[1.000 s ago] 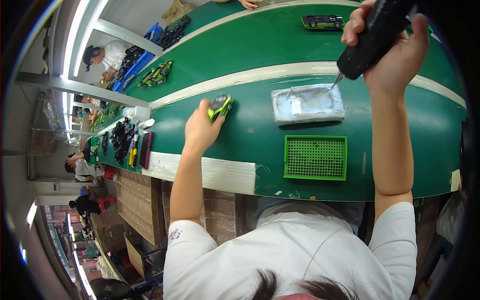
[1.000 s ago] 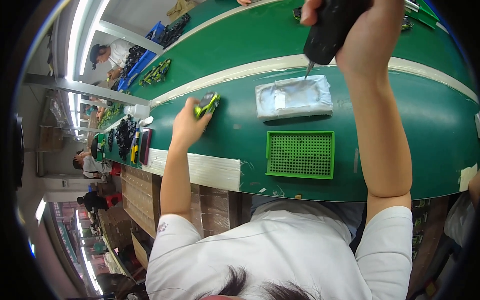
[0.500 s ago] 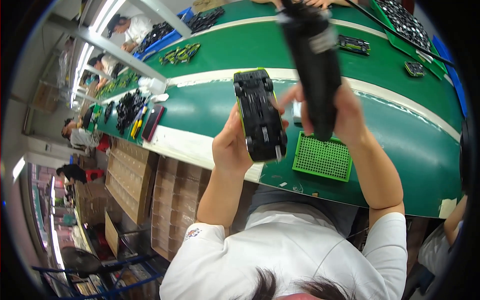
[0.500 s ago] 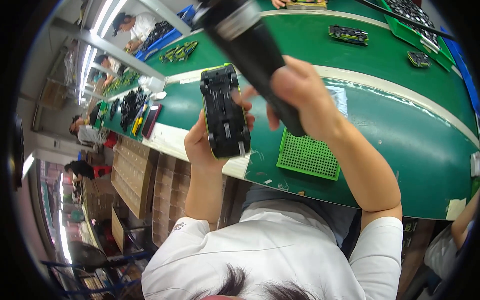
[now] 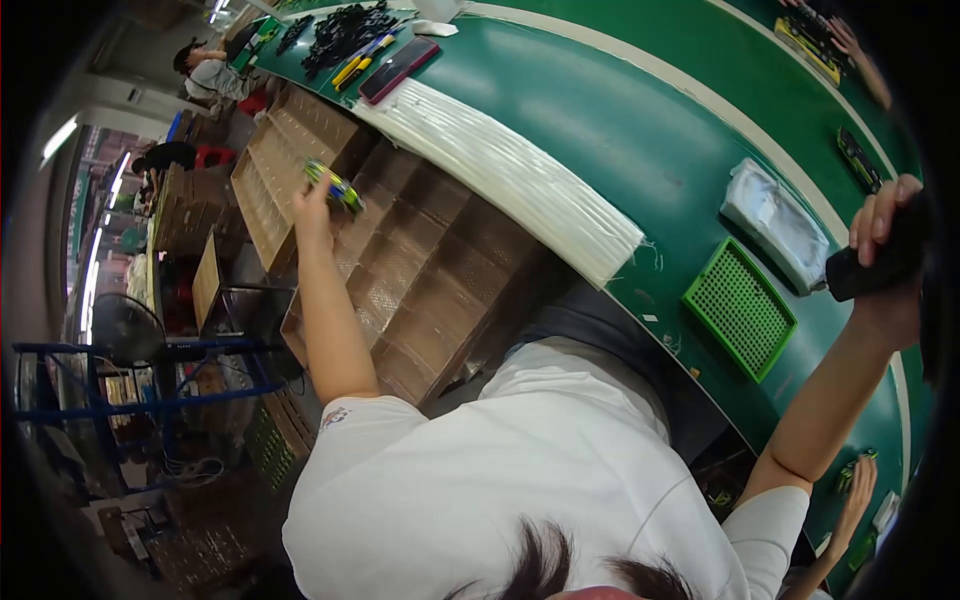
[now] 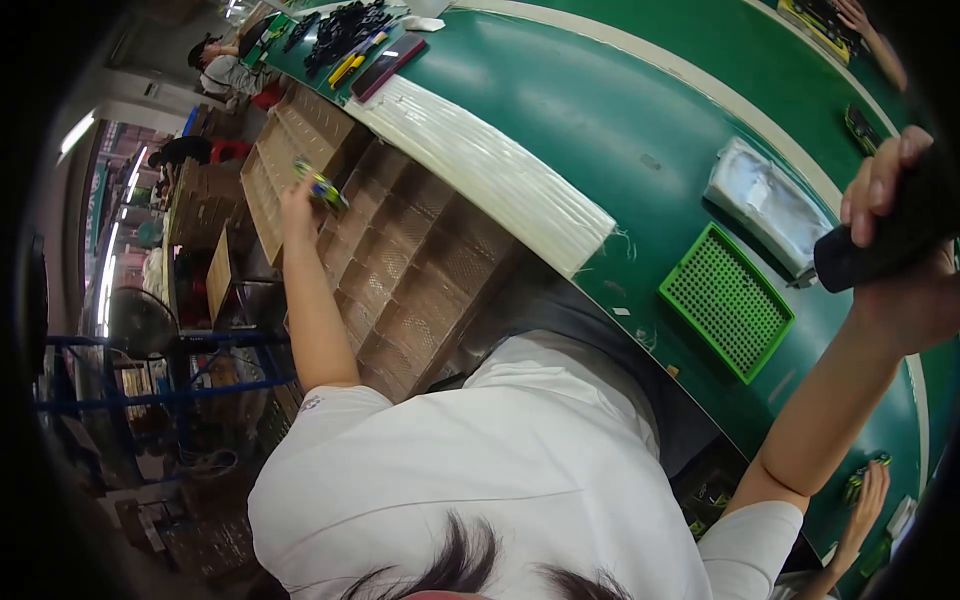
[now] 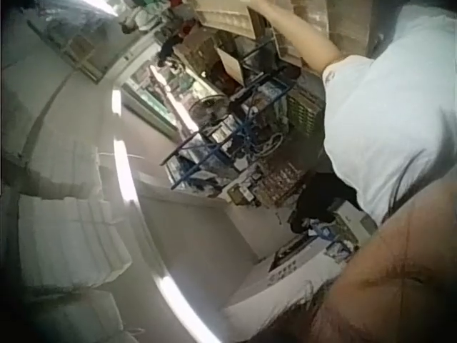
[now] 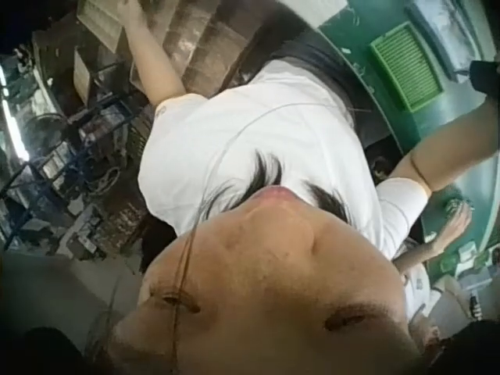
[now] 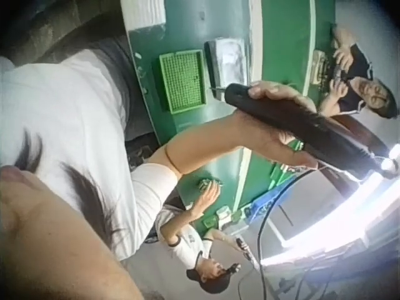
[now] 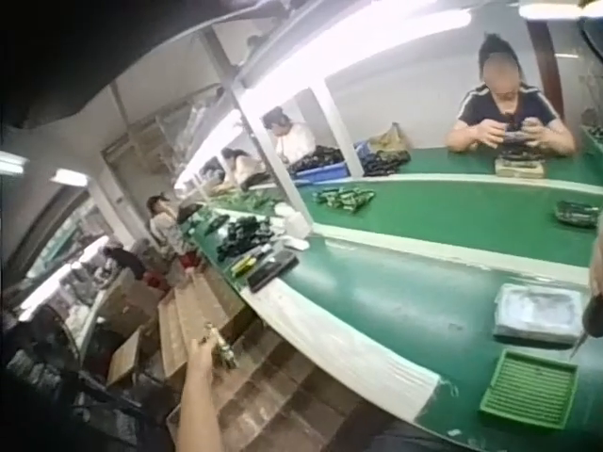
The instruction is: The person takes toy cars from a conveyor line, fastens screws into their undersides using an electric screwdriver, and places the assembled toy cars into a partitioned tray.
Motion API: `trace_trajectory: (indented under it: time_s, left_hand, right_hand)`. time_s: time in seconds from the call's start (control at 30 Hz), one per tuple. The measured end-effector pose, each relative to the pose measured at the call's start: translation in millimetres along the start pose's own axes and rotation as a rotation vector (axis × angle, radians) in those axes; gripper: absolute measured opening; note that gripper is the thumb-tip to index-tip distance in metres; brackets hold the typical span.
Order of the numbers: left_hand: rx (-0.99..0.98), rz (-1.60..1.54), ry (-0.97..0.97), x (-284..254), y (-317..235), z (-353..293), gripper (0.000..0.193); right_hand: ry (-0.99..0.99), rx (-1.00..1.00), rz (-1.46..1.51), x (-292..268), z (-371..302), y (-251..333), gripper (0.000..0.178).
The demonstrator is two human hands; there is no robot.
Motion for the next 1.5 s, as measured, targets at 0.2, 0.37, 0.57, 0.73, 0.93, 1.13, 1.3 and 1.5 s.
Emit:
trace_trajectory:
  time_s: [0.2, 0.37, 0.57, 0.73, 0.93, 1.13, 1.3, 1.5]
  left_hand:
    - [-0.008, 0.851, 0.128, 27, 111, -7, 0.083]
    - [0.279, 1.241, 0.033, 50, 152, -1, 0.080]
    - [0.417, 1.209, -0.138, 49, 156, -16, 0.049]
    - [0.756, 0.960, -0.243, 37, 109, -10, 0.030]
    - [0.954, 0.189, 0.121, 120, -51, -117, 0.012]
    - [1.337, -0.148, 0.774, 267, -147, -290, 0.012]
    - [1.606, -0.246, 1.225, 428, -145, -439, 0.023]
    - [1.784, -0.075, 1.330, 552, -109, -557, 0.043]
  right_hand:
    - [-0.089, 0.009, -0.080, -15, 3, -3, 0.051]
    - [-0.142, -0.047, 0.001, -3, -3, 4, 0.068]
    - [-0.240, -0.151, -0.016, -21, -6, 32, 0.070]
    - [-0.300, -0.228, 0.042, -54, -14, 68, 0.043]
    - [-0.263, -0.278, 0.096, -111, -24, 103, 0.054]
    - [-0.399, -0.433, 0.135, -105, -46, 124, 0.077]
    - [-0.730, -0.510, 0.051, -124, -64, 139, 0.074]
    - [-1.064, -0.584, 0.071, -133, -70, 141, 0.073]
Point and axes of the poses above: each hand's wrist, its own z-axis towards the middle knuckle, its own x-axis out of the palm, y = z × x, the point moved 3 cm from there along z, towards the middle knuckle, and after that the axes turned 15 degrees about -y, right-handed, at the moved point
